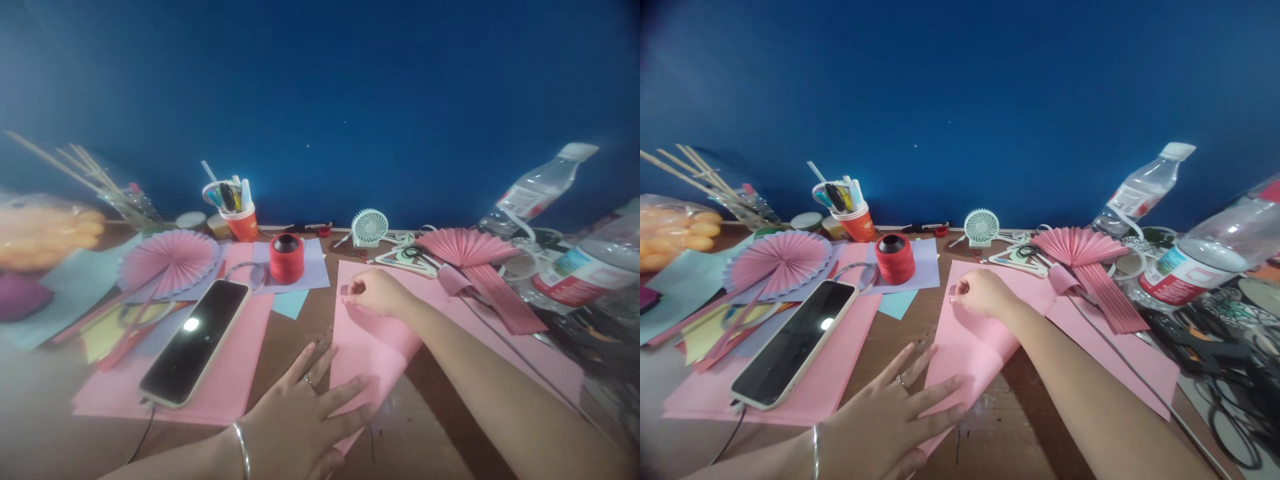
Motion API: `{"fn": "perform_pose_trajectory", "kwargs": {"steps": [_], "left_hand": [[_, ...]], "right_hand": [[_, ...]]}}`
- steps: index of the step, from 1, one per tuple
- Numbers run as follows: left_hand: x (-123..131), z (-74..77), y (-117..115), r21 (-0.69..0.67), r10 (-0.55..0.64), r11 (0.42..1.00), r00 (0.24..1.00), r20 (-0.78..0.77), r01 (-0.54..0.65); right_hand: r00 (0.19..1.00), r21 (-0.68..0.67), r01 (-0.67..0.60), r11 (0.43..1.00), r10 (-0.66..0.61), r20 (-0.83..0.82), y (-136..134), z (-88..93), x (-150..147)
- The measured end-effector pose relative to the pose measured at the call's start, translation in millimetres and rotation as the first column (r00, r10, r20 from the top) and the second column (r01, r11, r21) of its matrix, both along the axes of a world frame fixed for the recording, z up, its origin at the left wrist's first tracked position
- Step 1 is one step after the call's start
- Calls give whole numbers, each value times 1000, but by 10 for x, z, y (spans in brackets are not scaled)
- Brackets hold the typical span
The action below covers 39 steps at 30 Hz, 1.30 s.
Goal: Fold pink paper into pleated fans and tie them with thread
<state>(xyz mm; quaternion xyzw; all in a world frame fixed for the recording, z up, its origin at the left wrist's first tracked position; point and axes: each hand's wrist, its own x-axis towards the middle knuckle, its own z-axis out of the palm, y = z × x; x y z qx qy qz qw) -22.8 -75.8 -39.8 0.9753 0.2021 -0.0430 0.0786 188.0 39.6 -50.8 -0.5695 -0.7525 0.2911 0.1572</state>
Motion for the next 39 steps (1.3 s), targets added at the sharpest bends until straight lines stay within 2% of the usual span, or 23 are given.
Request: {"fn": "perform_pose_trajectory", "kwargs": {"steps": [3, 12, 14, 16, 18, 20, 24, 33, 39], "left_hand": [[-1, -10, 8, -2, 5, 1000, 1000, 0, -5], [-20, -94, 11, 12, -11, 1000, 1000, 2, 11], [-17, -98, 16, 12, -7, 1000, 1000, 0, 7], [-12, -93, 22, 8, -1, 1000, 1000, -4, 1], [-5, -77, 31, 0, -2, 1000, 1000, -6, 2], [2, -55, 42, -10, -10, 1000, 1000, -4, 10], [4, -31, 63, -20, -15, 1000, 1000, 1, 15], [-34, -125, 71, 44, -49, 998, 998, 42, 47], [-41, -152, 76, 65, -60, 996, 997, 44, 57]], "right_hand": [[1000, -61, 21, 998, -22, -20, 3, -4, 3], [1000, -92, 17, 996, -19, -24, 16, -9, 2], [1000, -52, 27, 998, -27, -6, 16, -13, -5], [1000, 54, 15, 998, -15, 1, 5, -13, -15], [999, 166, -49, 985, 50, -1, -16, -8, -24], [992, 217, -125, 968, 125, 11, -42, -2, -31], [982, 228, -188, 955, 181, 53, -85, 7, -30], [973, 288, -228, 930, 206, 103, -110, -28, -16], [965, 276, -246, 929, 208, 160, -119, -25, -19]]}}
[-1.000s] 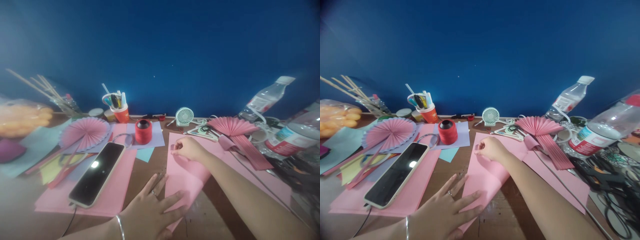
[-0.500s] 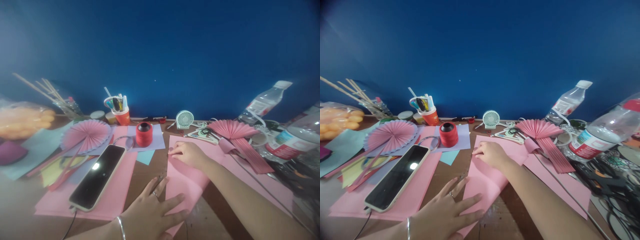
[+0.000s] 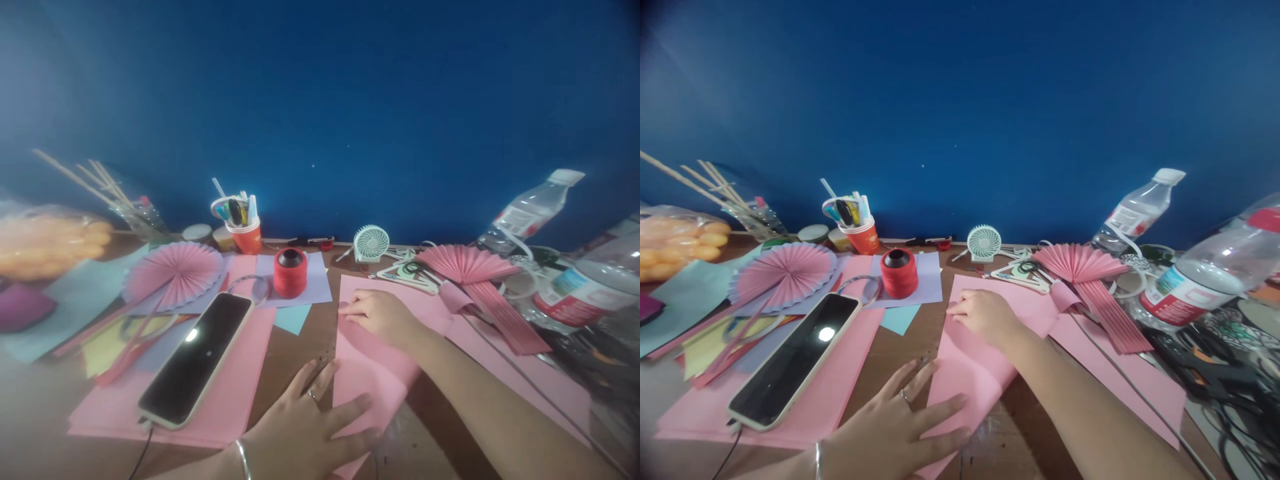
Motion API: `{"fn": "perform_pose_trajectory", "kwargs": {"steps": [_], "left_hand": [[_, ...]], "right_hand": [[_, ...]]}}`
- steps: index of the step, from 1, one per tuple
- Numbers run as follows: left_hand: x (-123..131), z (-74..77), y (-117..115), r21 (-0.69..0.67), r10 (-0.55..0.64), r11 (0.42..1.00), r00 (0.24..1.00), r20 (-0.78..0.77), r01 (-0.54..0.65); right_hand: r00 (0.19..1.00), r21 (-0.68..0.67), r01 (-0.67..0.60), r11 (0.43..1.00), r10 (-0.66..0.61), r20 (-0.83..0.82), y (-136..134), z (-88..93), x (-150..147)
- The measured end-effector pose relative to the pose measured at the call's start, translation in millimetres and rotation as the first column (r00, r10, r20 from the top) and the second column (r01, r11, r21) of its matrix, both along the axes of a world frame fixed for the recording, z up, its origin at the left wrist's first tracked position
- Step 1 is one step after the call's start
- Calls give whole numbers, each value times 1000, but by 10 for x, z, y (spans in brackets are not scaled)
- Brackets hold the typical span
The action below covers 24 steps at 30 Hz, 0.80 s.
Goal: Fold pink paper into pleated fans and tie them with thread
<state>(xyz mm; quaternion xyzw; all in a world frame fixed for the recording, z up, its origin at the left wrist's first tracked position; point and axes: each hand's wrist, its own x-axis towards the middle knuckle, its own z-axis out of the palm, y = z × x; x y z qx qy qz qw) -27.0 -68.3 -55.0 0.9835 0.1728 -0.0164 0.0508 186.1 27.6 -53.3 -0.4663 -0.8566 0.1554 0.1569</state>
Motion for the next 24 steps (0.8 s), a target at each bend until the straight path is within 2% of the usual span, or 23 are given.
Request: {"fn": "perform_pose_trajectory", "kwargs": {"steps": [4, 10, 18, 24], "left_hand": [[-1, 12, 4, 2, -1, 1000, 1000, -4, 1], [16, 61, -6, 9, -6, 1000, 1000, -9, 6], [24, 74, -16, 49, 1, 999, 1000, 24, -2], [11, 78, -3, 24, -8, 1000, 1000, 11, 7]], "right_hand": [[999, 18, -26, 1000, 25, 35, -4, 18, 21], [998, -40, -49, 998, 50, 36, 0, 66, 64], [991, -45, -76, 996, 80, 111, -27, 110, 48], [992, -49, -81, 996, 85, 88, -27, 110, 54]]}}
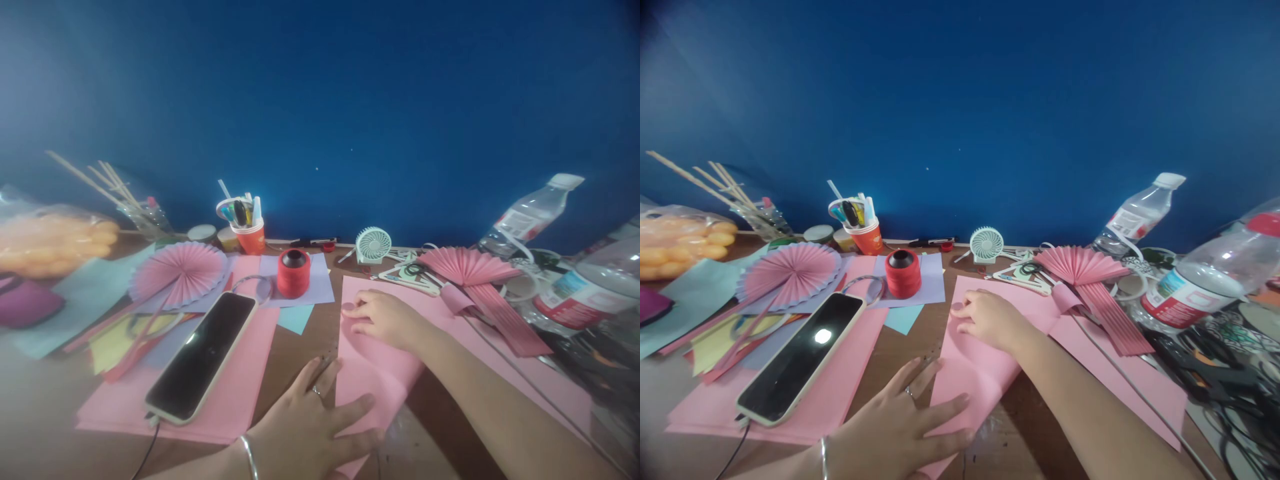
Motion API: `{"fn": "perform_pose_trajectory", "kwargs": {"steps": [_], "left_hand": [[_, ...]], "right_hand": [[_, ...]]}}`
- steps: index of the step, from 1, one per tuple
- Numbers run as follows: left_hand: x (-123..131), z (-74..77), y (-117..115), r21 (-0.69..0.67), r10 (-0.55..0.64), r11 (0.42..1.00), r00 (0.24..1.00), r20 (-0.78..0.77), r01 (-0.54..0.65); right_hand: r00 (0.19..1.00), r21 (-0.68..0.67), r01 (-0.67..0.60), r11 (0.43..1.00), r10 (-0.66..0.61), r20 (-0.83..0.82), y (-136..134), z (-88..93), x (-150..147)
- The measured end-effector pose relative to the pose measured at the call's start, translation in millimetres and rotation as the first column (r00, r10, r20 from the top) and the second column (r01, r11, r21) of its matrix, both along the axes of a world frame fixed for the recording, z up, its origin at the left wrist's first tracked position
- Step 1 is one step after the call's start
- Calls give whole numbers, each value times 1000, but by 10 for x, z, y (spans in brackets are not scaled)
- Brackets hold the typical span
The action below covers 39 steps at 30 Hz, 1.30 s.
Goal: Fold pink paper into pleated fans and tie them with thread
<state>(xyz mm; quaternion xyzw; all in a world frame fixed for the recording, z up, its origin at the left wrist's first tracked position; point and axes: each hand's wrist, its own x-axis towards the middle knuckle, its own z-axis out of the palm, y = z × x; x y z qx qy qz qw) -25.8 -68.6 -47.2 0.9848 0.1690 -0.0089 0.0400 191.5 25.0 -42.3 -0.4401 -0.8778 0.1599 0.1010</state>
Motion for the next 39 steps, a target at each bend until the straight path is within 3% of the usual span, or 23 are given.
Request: {"fn": "perform_pose_trajectory", "kwargs": {"steps": [11, 27, 39], "left_hand": [[-19, -73, 6, -14, -3, 1000, 1000, 18, 3], [-4, 4, -4, -55, 9, 998, 999, -41, -11], [-14, -2, -3, -21, 11, 1000, 1000, -2, -11]], "right_hand": [[1000, 1, 2, 1000, -2, -2, 5, -8, 10], [1000, 22, 1, 1000, -1, 9, -27, -5, 8], [998, 84, 38, 996, -43, 53, -99, 3, -52]]}}
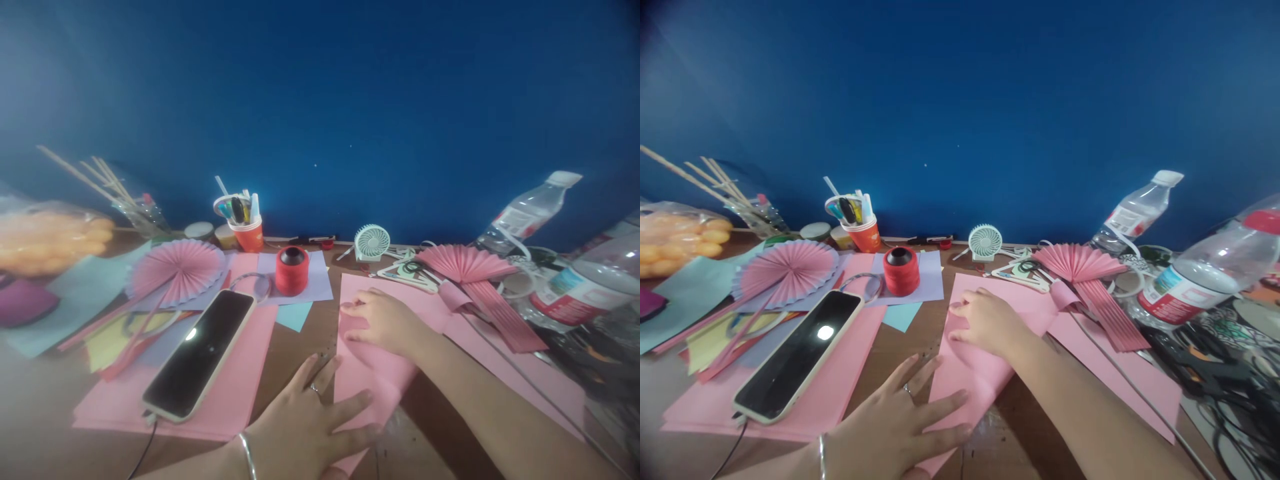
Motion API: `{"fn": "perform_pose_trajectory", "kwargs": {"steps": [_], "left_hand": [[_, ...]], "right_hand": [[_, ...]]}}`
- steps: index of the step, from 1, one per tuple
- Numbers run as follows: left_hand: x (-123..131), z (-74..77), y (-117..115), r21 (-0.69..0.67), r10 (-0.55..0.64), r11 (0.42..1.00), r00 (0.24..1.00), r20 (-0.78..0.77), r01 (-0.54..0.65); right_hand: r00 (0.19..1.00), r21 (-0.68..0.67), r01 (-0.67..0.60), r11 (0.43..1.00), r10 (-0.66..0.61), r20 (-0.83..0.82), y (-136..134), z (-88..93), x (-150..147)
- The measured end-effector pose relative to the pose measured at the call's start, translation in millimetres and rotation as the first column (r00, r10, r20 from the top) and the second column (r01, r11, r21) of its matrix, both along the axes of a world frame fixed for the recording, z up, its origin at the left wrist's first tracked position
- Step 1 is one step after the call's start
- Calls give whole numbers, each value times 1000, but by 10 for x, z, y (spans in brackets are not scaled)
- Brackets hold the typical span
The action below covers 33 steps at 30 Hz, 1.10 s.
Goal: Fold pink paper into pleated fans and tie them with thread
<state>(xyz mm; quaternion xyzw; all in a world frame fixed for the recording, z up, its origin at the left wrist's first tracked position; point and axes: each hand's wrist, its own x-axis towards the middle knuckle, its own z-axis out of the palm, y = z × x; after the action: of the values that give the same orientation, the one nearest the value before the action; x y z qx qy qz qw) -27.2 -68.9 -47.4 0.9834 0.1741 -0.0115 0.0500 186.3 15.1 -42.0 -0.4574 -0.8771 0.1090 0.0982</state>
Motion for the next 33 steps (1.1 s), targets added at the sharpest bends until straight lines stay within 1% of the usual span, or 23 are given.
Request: {"fn": "perform_pose_trajectory", "kwargs": {"steps": [7, 13, 19, 28, 33], "left_hand": [[4, -1, -5, 14, 8, 1000, 999, 36, -8], [24, 1, -14, 48, 19, 999, 999, 38, -20], [19, -51, -6, 89, 19, 996, 998, 54, -24], [8, -102, 2, 136, -7, 991, 997, 76, -4], [5, -113, 1, 121, -8, 993, 998, 55, 2]], "right_hand": [[1000, -11, 5, 1000, -5, -6, 23, -18, 5], [1000, 4, 2, 1000, -2, 24, 28, -35, 11], [996, 66, -42, 997, 36, 82, -12, -3, -5], [994, 89, -59, 994, 51, 96, -38, 26, -34], [994, 88, -66, 994, 58, 96, -33, 2, -23]]}}
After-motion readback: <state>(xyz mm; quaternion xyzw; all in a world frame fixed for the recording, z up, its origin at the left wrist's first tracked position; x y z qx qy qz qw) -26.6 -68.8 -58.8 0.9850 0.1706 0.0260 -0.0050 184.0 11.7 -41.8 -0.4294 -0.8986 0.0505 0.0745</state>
